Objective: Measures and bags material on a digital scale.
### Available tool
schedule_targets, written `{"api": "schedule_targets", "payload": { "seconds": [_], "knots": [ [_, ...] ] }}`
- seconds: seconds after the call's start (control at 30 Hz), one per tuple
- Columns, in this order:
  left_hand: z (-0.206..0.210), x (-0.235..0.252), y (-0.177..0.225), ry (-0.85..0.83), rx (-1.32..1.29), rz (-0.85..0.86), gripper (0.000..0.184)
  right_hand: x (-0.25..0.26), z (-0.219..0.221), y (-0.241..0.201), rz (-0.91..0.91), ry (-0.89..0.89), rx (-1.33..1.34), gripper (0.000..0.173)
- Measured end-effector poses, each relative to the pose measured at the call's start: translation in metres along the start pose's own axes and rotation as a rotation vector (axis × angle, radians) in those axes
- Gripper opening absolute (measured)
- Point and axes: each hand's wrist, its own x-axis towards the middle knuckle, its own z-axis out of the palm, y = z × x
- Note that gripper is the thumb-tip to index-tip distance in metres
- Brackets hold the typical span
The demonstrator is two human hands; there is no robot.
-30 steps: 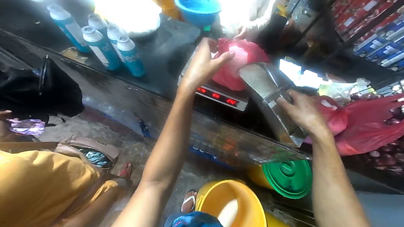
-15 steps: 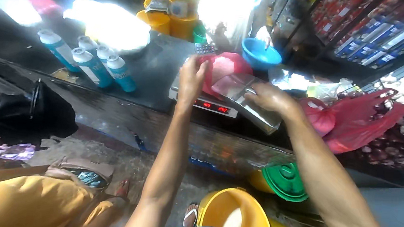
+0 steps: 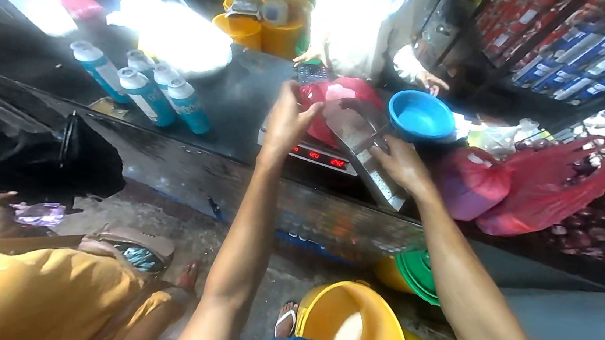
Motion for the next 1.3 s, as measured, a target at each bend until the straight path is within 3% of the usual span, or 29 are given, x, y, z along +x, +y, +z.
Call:
{"api": "schedule_targets", "payload": {
  "seconds": [0.2, 0.97, 1.13, 1.23, 1.3],
  "knots": [
    [0.002, -0.005, 0.004, -0.018, -0.043, -0.028, 0.067, -0.026, 0.008, -0.012, 0.129, 0.095, 0.003, 0.042],
    [-0.006, 0.001, 0.003, -0.033, -0.121, 0.026, 0.064, -0.023, -0.047, -0.006, -0.004, -0.034, -0.158, 0.037],
    [-0.008, -0.001, 0.0, -0.029, -0.125, 0.034, 0.055, 0.0, -0.051, -0.013, -0.035, -0.135, -0.252, 0.042],
    [-0.011, 0.0, -0.004, -0.039, -0.058, 0.115, 0.036, 0.016, -0.051, -0.023, -0.068, -0.199, -0.337, 0.044],
    [-0.013, 0.0, -0.004, -0.062, -0.001, 0.155, 0.037, 0.024, -0.05, -0.031, -0.071, -0.231, -0.368, 0.042]
  ]
}}
